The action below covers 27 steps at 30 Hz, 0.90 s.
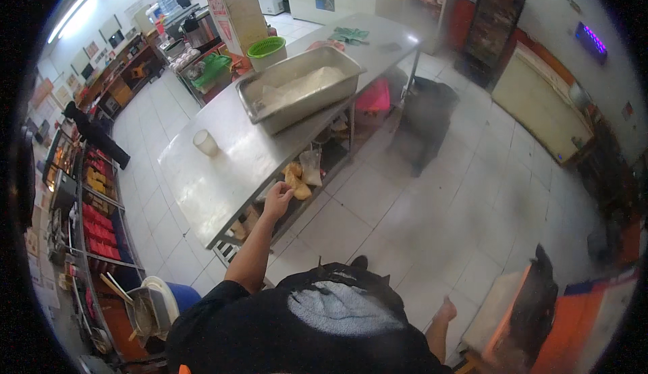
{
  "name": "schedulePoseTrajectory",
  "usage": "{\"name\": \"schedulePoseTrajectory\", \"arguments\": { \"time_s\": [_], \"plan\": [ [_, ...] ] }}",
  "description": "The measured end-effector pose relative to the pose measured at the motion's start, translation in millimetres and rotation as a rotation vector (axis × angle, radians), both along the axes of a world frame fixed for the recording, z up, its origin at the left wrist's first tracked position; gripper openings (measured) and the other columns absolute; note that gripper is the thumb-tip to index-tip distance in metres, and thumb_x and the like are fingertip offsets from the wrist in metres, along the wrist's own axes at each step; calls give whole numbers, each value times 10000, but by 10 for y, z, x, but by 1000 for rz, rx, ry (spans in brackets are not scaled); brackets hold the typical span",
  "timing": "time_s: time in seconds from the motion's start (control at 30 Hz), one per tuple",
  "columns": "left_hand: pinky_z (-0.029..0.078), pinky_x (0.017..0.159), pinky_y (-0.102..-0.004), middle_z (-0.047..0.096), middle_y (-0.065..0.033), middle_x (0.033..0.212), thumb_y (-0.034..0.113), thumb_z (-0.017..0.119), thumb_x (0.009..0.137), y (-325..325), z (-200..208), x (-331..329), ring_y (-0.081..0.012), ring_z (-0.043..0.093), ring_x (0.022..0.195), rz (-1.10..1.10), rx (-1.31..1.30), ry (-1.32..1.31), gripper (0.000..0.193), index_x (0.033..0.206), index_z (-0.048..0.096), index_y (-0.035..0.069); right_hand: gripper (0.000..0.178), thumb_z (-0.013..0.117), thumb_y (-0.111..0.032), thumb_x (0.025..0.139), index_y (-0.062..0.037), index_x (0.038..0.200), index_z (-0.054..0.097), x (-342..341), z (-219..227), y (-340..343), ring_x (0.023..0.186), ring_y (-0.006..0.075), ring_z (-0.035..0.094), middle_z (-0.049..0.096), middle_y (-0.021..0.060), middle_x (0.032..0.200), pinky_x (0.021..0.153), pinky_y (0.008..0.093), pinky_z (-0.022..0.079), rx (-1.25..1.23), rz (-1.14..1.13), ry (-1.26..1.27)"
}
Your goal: Washing raw chicken pieces in a sink, transferring them to a tray, and setting up flour in a metal container for breading.
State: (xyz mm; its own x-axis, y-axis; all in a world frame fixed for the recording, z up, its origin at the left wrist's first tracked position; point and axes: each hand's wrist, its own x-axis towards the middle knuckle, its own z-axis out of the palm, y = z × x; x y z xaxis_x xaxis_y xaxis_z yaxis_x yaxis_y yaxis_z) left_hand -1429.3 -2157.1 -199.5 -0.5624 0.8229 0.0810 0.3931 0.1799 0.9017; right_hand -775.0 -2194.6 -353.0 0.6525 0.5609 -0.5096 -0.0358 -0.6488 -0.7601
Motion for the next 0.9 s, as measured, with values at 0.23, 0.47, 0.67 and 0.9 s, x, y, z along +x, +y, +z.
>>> {"name": "schedulePoseTrajectory", "arguments": {
  "time_s": [0.23, 0.47, 0.67, 0.9],
  "plan": [
    [451, 697, -345, 622, -135, 806, 138, 604, 775, 1002, 665, -825, -268, 594, 764, 437, 192, 358, 125, 816, 604, 19, 116, 587, -136, 820, -29, 858, 612, -2012, 463, 3713, 531, 62, 428, 522, -3, 663, 458, 204, 321, 235, 759, 5],
    [462, 725, -356, 621, -147, 851, 193, 617, 769, 2358, 1175, -2053, -274, 600, 805, 552, 160, 448, 207, 870, 592, 15, 310, 526, -52, 833, 15, 1136, 530, -4762, 1893, 5936, 915, 159, 541, 580, 58, 982, 815, 269, 417, 749, 1329, -84],
    [457, 818, -354, 617, -181, 997, 371, 619, 779, 3660, 854, -3159, -297, 592, 940, 454, -422, 73, 486, 1054, 565, -26, 508, 585, -298, 839, 5, 1225, 454, -6082, 2361, 7024, 944, 221, 542, 576, 142, 1057, 858, 312, 405, 563, 1283, -351],
    [467, 685, -352, 652, -137, 835, 415, 626, 769, 4198, 622, -3392, -273, 618, 768, 667, -657, 400, 409, 875, 635, 20, 399, 548, -280, 833, 51, 1056, 541, -6805, 2062, 8028, 1001, 331, 539, 568, 240, 1035, 852, 404, 404, 422, 1873, -633]
  ]
}}
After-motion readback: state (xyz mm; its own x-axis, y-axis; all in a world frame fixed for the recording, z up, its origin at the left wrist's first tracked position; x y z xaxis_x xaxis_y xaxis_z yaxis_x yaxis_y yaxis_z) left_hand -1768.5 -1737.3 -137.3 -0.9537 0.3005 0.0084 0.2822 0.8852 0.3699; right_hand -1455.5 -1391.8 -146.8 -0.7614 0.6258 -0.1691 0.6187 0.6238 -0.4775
